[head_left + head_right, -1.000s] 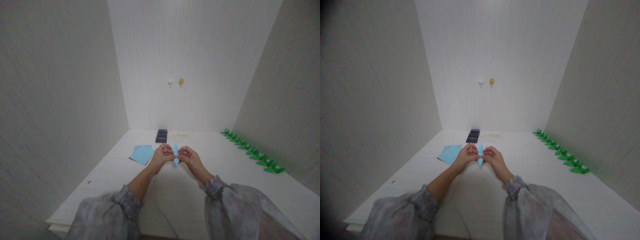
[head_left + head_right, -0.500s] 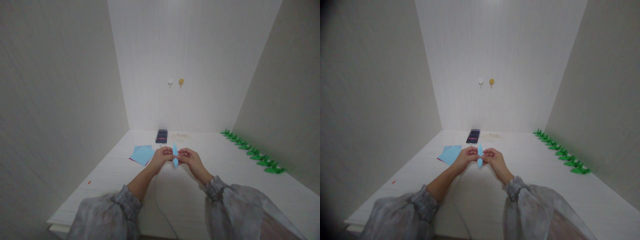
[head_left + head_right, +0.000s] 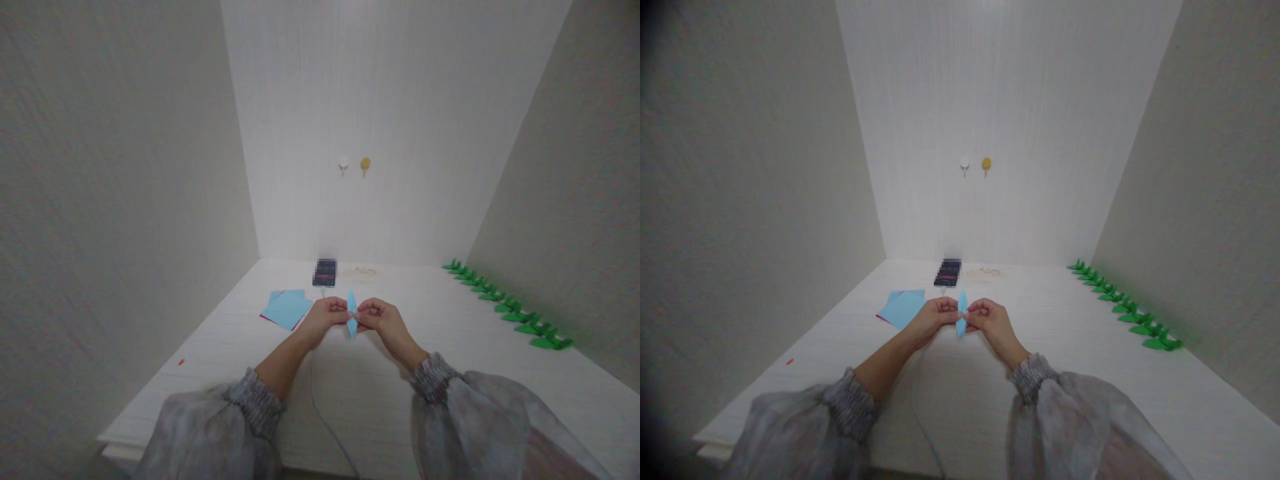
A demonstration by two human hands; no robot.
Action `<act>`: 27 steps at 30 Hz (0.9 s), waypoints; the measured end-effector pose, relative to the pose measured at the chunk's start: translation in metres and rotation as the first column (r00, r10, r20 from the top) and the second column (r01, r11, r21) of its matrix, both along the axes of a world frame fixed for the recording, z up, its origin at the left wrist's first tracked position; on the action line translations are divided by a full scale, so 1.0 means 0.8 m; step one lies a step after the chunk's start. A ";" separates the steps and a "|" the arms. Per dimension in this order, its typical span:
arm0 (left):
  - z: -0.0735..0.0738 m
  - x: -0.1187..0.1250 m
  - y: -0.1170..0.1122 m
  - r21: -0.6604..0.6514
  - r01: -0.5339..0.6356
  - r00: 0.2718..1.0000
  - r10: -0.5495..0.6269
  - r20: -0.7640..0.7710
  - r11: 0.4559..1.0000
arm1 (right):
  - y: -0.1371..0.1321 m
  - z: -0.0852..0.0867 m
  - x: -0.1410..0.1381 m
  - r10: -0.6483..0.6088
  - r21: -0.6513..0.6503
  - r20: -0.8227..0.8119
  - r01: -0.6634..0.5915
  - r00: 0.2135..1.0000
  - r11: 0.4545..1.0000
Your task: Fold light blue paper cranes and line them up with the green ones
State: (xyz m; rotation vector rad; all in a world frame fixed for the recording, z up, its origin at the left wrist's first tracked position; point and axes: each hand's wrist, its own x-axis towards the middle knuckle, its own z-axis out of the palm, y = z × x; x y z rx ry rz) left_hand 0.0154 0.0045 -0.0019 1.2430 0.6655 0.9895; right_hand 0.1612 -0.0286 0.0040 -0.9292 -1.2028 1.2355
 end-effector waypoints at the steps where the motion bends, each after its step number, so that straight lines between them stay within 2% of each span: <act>1: -0.001 0.000 0.000 0.001 0.002 1.000 -0.002 0.005 1.000 | 0.000 0.000 0.000 -0.001 0.000 0.000 0.001 1.000 1.000; 13: 0.006 0.003 -0.005 0.003 -0.029 0.999 0.029 -0.015 1.000 | 0.002 0.001 -0.002 -0.025 0.018 0.027 0.024 0.999 1.000; 27: 0.005 0.003 -0.006 -0.017 0.009 0.999 -0.010 -0.038 1.000 | 0.000 0.002 0.000 0.005 0.012 0.073 -0.006 0.997 1.000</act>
